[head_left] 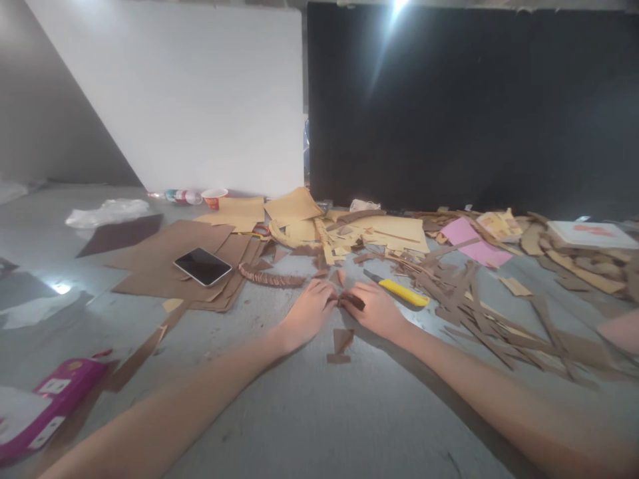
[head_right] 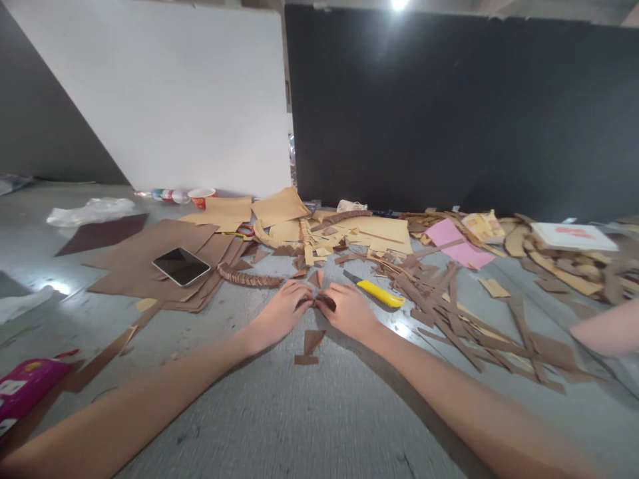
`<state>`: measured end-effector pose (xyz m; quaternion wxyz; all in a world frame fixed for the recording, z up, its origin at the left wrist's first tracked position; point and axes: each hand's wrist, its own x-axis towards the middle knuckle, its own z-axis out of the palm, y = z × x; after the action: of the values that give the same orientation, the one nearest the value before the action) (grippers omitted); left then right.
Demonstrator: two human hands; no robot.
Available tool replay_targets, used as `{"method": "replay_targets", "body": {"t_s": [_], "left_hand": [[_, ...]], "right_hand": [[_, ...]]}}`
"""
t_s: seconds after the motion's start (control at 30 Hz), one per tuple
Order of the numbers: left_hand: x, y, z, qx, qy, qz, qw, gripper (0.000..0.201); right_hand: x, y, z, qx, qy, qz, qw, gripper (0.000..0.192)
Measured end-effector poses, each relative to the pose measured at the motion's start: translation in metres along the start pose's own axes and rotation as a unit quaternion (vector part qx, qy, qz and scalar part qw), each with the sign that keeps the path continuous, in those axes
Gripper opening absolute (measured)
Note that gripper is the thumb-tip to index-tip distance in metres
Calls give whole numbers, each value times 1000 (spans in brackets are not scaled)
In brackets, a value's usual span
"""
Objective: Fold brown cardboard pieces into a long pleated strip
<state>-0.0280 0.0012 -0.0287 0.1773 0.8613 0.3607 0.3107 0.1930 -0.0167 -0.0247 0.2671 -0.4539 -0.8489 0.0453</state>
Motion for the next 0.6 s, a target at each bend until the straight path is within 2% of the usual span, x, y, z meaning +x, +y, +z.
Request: {"method": "replay_targets", "body": {"t_s": [0.13,0.43,0.6], "left_hand": [[0,3,-4,-6,4,-15,1000,17],[-1,2,-5,6,13,-5,1000,21],[-1,1,-5,-6,50,-31,998,26]], "right_hand": [[2,0,0,40,-7,25,999,19],[1,-3,-2,77,-27,7,997,16],[-1,-6,-7,80,-62,-53,993,12]]}}
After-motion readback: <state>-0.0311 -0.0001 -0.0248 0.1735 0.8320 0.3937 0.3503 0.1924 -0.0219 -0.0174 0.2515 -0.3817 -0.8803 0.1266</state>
